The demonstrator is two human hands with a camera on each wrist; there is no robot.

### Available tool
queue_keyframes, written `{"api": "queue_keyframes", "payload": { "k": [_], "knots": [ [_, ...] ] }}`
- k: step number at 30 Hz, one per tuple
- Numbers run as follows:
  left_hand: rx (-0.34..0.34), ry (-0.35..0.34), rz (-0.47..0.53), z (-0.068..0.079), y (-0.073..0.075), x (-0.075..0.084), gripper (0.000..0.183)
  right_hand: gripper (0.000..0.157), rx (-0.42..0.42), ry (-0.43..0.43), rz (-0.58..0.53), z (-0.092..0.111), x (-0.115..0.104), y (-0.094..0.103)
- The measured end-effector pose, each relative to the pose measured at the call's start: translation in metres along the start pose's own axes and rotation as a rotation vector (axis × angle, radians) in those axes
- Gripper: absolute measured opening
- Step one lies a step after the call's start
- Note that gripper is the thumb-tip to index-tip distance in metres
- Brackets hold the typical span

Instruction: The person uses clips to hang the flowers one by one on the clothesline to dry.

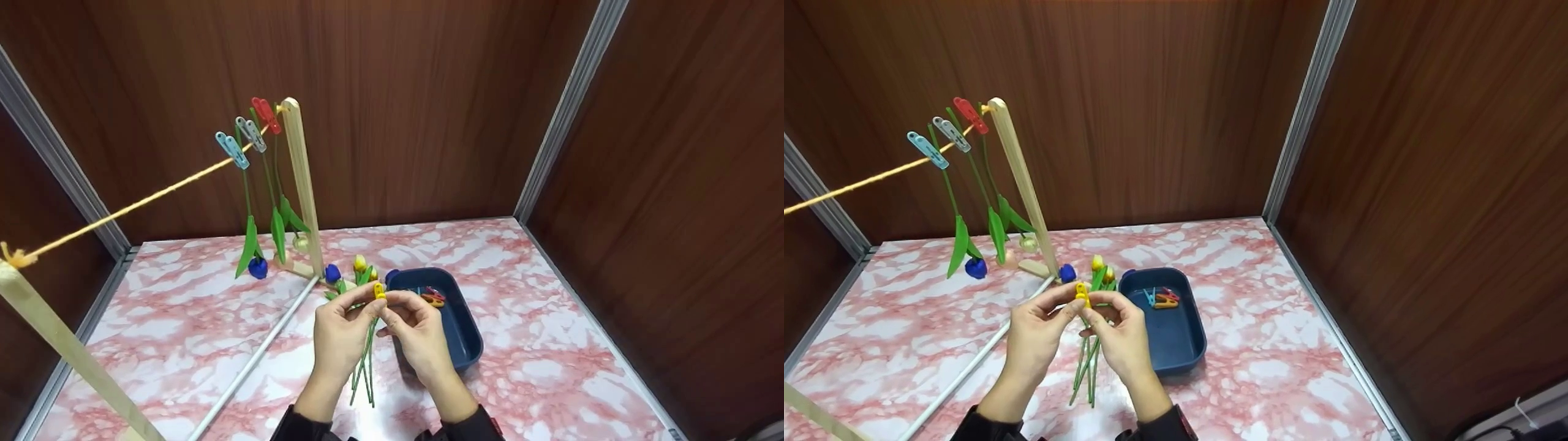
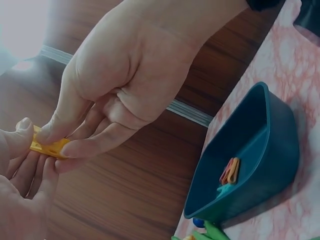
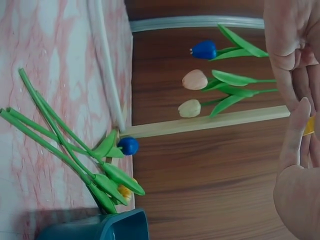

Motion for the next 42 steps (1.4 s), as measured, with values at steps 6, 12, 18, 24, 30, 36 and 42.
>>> {"api": "queue_keyframes", "payload": {
  "k": [6, 12, 18, 24, 30, 36, 42],
  "knots": [
    [0.061, 0.022, 0.002, -0.002, 0.003, 0.0, 0.025, 0.027, 0.009, -0.005, 0.027, -0.001, -0.001, -0.004],
    [0.079, 0.015, -0.009, -0.004, 0.004, 0.003, 0.018, 0.026, 0.01, 0.009, 0.031, 0.0, -0.003, -0.004],
    [0.089, 0.021, 0.032, -0.008, 0.003, 0.003, 0.014, 0.026, 0.012, 0.013, 0.036, -0.001, -0.003, -0.005],
    [0.093, 0.051, 0.067, -0.01, 0.005, 0.003, 0.016, 0.027, 0.007, -0.01, 0.036, -0.002, -0.001, -0.006],
    [0.067, 0.076, 0.066, -0.011, 0.006, -0.001, 0.02, 0.031, -0.022, -0.034, 0.027, -0.003, 0.001, -0.006],
    [-0.082, 0.11, 0.082, -0.012, 0.005, -0.001, 0.032, 0.029, 0.009, -0.024, 0.017, -0.003, -0.001, -0.003],
    [-0.148, 0.148, 0.078, -0.015, 0.008, 0.001, 0.039, 0.03, 0.017, -0.025, 0.023, -0.005, -0.001, -0.002]
  ]
}}
Point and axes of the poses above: each hand's wrist, its own z-axis away from the middle knuckle, its own y-axis out of the back of the hand, x = y × z, the point moved 4 cm from there along -z, towards the middle knuckle, and after that the axes turned 8 degrees about y, right-handed, at the moved point
